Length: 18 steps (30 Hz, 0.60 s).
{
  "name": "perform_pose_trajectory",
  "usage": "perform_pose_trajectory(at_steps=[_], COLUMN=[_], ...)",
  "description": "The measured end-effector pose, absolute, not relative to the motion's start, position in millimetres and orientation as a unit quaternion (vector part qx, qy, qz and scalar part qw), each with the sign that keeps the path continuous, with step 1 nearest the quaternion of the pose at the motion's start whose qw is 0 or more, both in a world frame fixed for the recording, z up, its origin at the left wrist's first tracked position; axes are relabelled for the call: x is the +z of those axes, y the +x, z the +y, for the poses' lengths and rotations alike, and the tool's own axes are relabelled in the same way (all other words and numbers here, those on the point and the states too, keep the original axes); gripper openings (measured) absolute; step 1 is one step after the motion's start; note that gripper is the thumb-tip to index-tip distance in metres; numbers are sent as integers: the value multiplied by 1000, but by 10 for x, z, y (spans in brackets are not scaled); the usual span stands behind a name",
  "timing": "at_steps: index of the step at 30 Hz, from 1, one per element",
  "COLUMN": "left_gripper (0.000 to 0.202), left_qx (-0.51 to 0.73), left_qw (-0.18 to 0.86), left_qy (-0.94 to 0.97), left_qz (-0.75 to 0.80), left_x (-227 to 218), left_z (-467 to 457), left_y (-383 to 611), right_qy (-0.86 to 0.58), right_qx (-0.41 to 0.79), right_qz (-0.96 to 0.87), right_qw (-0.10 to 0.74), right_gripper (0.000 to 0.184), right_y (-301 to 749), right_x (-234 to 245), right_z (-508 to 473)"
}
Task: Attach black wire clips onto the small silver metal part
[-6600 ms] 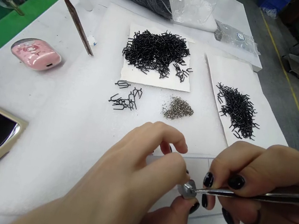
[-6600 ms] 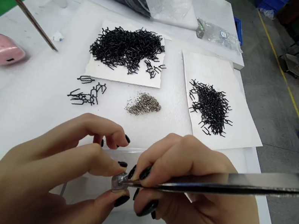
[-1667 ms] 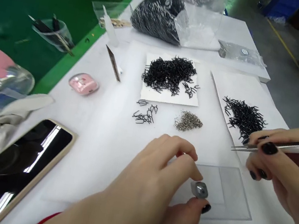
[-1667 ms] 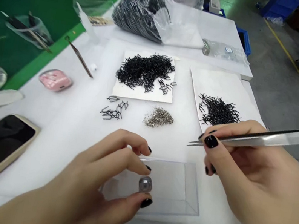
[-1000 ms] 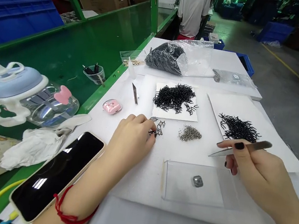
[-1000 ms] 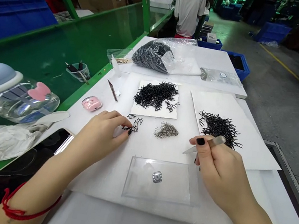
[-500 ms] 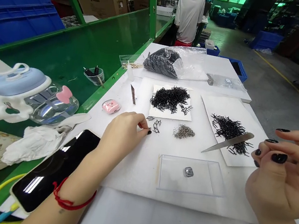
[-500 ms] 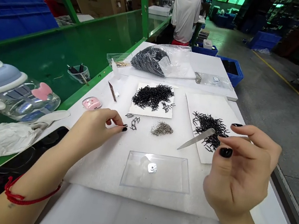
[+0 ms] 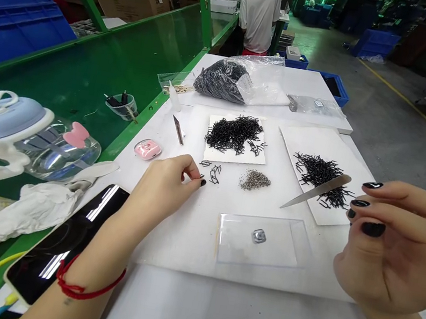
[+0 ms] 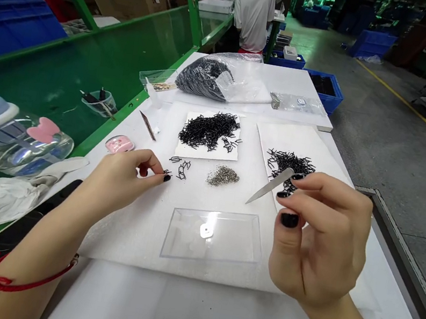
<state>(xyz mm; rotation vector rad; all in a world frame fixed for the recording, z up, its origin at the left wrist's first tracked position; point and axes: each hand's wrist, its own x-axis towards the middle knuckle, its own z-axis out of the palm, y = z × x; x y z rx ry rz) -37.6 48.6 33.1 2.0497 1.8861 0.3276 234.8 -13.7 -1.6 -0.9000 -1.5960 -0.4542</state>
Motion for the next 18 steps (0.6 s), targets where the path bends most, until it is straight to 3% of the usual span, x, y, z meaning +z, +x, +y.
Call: perform_pose_trajectory(at_steps=[5, 11, 18], left_gripper=[9, 5, 7], left_qx=[117, 153, 265], left_qw=[184, 200, 274], left_qy=[721, 714, 686], left_qz=[658, 653, 619], left_x=[309, 315, 306], left_z=[493, 491, 480], left_y=[-369, -367, -396], right_qy=[-378, -339, -331], right_qx=[-180, -234, -220], right_qz=[-712, -717, -750], right_qw=[563, 563, 528], right_gripper=[34, 12, 9], right_y=[2331, 2273, 2201], right_x=[-39, -8, 70], right_z=[-173, -142, -231])
